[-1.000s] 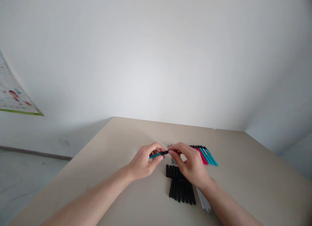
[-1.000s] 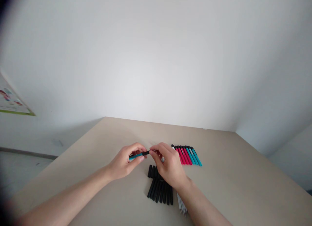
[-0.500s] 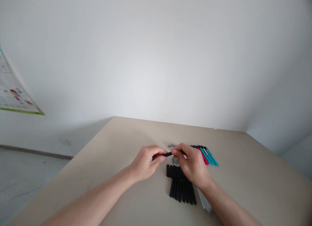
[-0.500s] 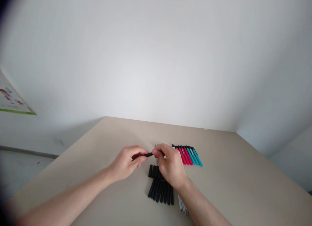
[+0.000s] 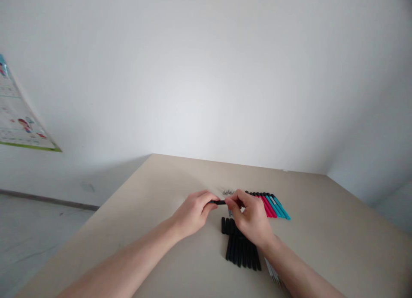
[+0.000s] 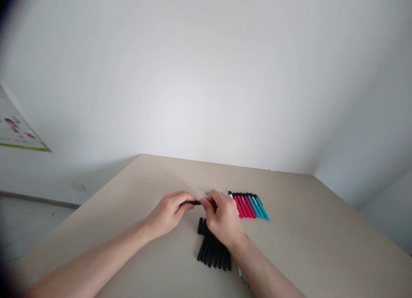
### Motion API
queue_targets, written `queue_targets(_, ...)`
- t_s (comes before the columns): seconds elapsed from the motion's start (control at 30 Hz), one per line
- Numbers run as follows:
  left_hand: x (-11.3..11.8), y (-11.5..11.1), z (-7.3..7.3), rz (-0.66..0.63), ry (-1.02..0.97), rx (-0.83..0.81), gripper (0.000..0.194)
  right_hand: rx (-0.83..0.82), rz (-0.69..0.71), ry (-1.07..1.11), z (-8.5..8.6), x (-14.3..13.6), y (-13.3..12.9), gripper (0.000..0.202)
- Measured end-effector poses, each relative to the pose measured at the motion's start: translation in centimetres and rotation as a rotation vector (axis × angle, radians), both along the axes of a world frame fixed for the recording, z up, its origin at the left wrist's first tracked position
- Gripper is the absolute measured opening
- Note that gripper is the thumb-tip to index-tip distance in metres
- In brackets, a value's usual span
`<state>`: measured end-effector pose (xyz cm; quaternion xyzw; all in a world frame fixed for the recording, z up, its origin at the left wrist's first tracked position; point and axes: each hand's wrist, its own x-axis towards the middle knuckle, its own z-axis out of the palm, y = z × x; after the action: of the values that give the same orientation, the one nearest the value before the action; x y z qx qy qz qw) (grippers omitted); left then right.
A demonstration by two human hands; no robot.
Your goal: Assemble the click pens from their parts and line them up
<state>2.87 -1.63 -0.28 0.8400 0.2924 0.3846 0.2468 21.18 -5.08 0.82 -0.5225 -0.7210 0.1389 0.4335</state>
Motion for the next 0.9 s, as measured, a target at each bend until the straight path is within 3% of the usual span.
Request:
queue_targets(0.27,0.9,-0.1,-0.3,0.105,0.07,0.18,0.012,-0.237,-0.039,0.313,-0.6,-0.1,0.9,0.035)
queue_targets(0.43,1.2,-0.4,0.1,0.247,0.162,0.183,0.007,-0.129,-0.111,0.201,-0.4,0.2,0.9,0.034)
queue_targets(0.7,1.4,-0.8,0.1,0.214,0.23,0.23,0.013,-0.022,-0.093,0.165,-0.5,0.1,0.7,0.031)
queue_targets(0.9,1.1,-0.6,0.2,0.158,0.196,0.175,0.017,0.009,-0.025,0.134,-0.5,0.4,0.6,0.03)
